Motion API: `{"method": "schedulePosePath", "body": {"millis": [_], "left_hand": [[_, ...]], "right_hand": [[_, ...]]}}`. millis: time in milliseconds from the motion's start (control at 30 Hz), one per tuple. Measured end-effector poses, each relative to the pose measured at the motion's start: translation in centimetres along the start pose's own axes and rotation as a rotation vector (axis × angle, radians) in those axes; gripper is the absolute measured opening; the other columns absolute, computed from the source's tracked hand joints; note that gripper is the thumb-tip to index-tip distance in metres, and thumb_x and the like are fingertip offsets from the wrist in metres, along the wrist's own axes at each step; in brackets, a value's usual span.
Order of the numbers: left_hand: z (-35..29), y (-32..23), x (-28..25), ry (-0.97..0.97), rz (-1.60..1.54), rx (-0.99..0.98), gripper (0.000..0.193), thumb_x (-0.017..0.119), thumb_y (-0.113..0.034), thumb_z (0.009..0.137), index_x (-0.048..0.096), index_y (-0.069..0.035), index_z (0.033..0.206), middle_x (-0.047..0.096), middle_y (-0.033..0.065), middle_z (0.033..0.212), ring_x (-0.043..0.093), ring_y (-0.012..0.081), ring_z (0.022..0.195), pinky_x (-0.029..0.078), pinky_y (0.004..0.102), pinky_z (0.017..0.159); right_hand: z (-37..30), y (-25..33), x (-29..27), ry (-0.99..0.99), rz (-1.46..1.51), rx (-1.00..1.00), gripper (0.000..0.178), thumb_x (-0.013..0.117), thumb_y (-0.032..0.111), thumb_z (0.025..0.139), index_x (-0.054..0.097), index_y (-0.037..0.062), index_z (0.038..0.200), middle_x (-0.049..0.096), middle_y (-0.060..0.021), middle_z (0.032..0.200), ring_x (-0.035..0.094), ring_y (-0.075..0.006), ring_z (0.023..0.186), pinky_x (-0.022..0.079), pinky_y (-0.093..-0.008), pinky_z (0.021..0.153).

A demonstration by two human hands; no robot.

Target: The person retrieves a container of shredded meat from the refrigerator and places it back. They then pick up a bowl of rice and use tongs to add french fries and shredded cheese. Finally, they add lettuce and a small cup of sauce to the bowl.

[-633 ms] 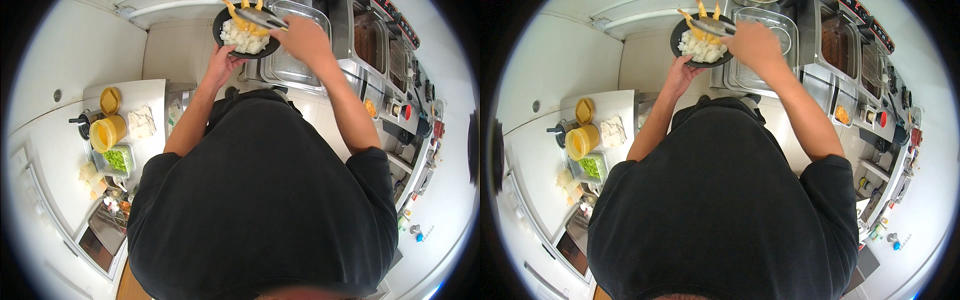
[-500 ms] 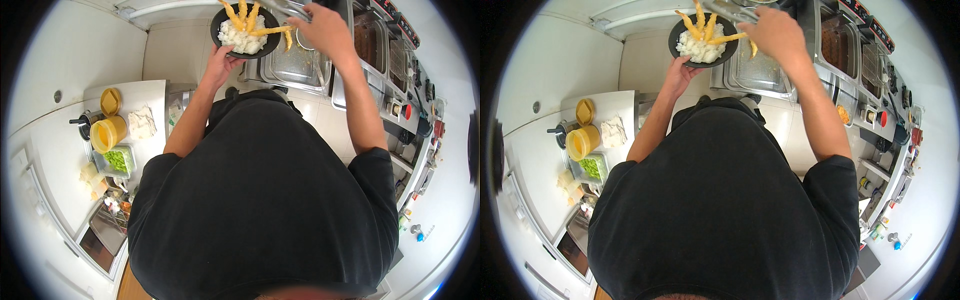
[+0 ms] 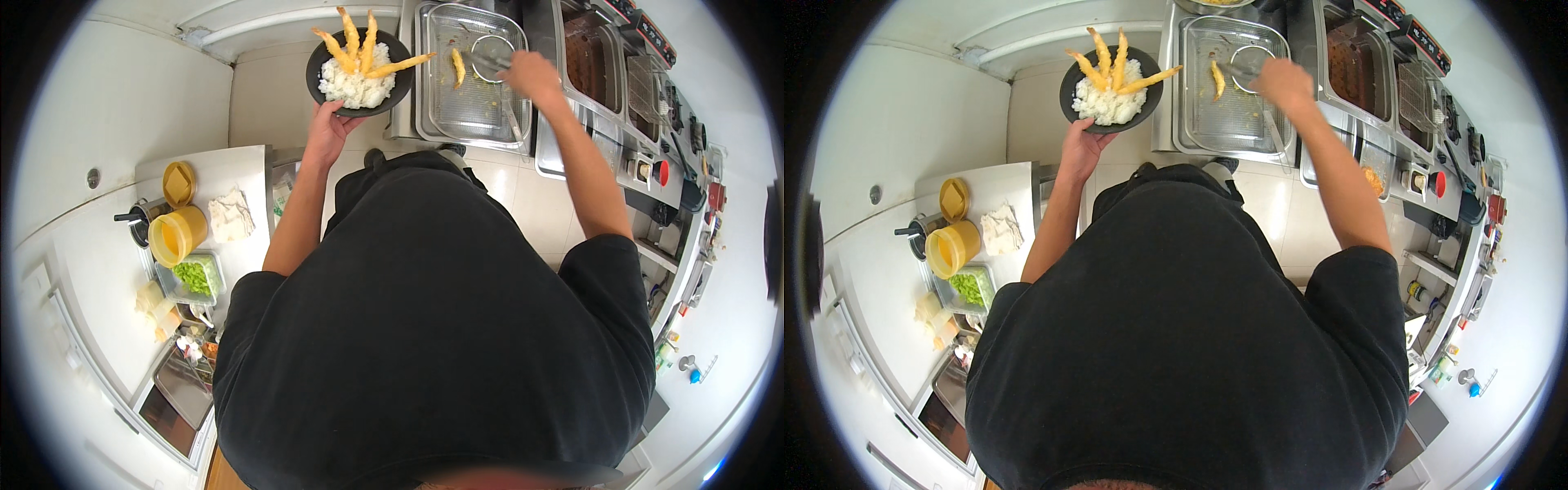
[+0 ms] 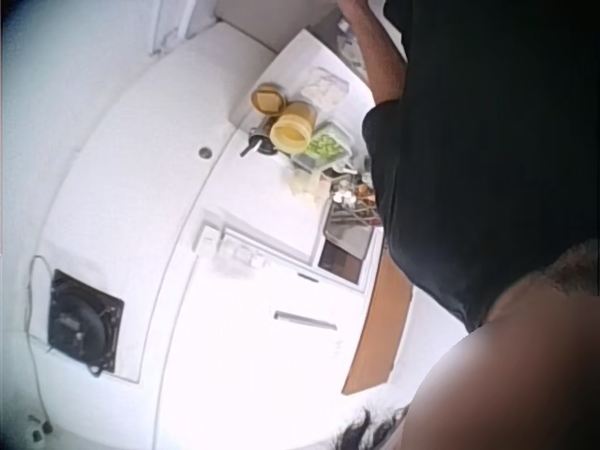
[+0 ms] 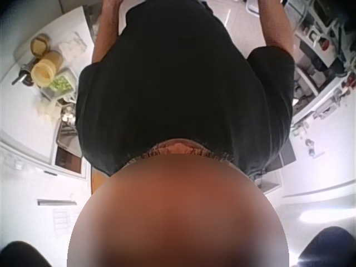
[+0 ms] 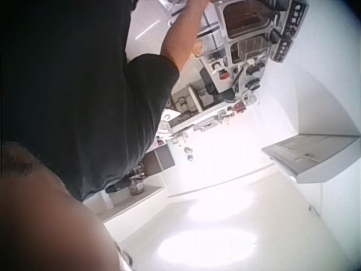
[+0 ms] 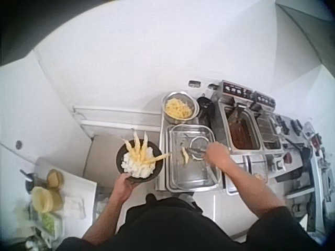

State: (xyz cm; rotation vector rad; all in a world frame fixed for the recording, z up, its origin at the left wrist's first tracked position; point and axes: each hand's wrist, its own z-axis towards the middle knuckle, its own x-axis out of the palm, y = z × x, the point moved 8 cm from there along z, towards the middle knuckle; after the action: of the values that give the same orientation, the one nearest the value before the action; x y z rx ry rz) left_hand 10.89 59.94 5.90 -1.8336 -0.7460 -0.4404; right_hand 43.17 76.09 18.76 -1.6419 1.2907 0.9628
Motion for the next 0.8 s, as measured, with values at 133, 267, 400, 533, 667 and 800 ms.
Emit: {"method": "schedulePosePath", "body": {"millis": [133, 267, 400, 533, 667, 800], "left_hand": [[-0.2, -0.3, -0.3, -0.033, 0.004, -0.012, 0.049, 0.053, -0.023, 0.092, 0.042, -0.005, 0.136, 0.058, 0.0127, 0.130, 0.062, 0.0249, 0.113, 0.050, 0.0414, 0.098], [-0.3, -0.5, -0.2, -0.031, -0.010, -0.003, 0.049, 0.053, -0.023, 0.092, 0.043, -0.005, 0.136, 0.058, 0.0122, 0.130, 0.062, 0.0248, 0.113, 0.049, 0.0421, 0.098], [-0.3, -0.5, -0.4, -0.023, -0.010, -0.013, 0.048, 0.053, -0.023, 0.092, 0.045, -0.004, 0.136, 0.059, 0.0118, 0.131, 0.062, 0.0239, 0.112, 0.049, 0.0416, 0.098], [-0.1, -0.6, -0.8, -0.002, 0.039, -0.041, 0.047, 0.053, -0.023, 0.093, 0.046, -0.002, 0.134, 0.060, 0.0126, 0.129, 0.062, 0.0241, 0.112, 0.049, 0.0421, 0.098], [0.4, -0.8, -0.9, 0.029, 0.056, -0.088, 0.044, 0.053, -0.024, 0.093, 0.049, 0.000, 0.130, 0.063, 0.0134, 0.123, 0.065, 0.0239, 0.107, 0.052, 0.0405, 0.094], [1.0, -0.7, -0.6, 0.036, 0.070, -0.114, 0.041, 0.053, -0.024, 0.093, 0.052, 0.001, 0.126, 0.066, 0.0137, 0.117, 0.067, 0.0232, 0.103, 0.054, 0.0380, 0.091]], "right_hand": [[0.7, 1.7, 5.4, 0.034, 0.031, 0.036, 0.037, 0.062, 0.033, 0.088, 0.069, 0.0035, 0.109, 0.069, -0.0183, 0.111, 0.068, -0.0341, 0.103, 0.056, -0.0428, 0.085], [0.9, 2.1, 8.2, 0.027, 0.009, 0.111, 0.035, 0.055, 0.028, 0.091, 0.067, 0.0047, 0.114, 0.069, -0.0180, 0.112, 0.069, -0.0333, 0.101, 0.057, -0.0425, 0.083], [0.5, 1.1, 7.6, -0.020, 0.049, 0.117, 0.033, 0.058, 0.029, 0.091, 0.066, 0.0056, 0.113, 0.069, -0.0174, 0.111, 0.069, -0.0334, 0.100, 0.057, -0.0429, 0.082], [-1.8, 0.0, 1.8, -0.151, 0.010, -0.062, 0.040, 0.066, 0.035, 0.088, 0.063, 0.0077, 0.117, 0.066, -0.0135, 0.115, 0.066, -0.0323, 0.103, 0.054, -0.0435, 0.086], [-5.4, 2.8, -8.5, -0.523, -0.180, -0.516, 0.037, 0.071, 0.028, 0.082, 0.063, 0.0070, 0.111, 0.066, -0.0096, 0.108, 0.067, -0.0288, 0.090, 0.056, -0.0410, 0.078], [-8.3, 9.0, -13.1, -0.580, -0.426, -0.870, 0.023, 0.069, 0.023, 0.080, 0.069, 0.0067, 0.097, 0.069, -0.0098, 0.091, 0.067, -0.0276, 0.082, 0.055, -0.0398, 0.073]]}}
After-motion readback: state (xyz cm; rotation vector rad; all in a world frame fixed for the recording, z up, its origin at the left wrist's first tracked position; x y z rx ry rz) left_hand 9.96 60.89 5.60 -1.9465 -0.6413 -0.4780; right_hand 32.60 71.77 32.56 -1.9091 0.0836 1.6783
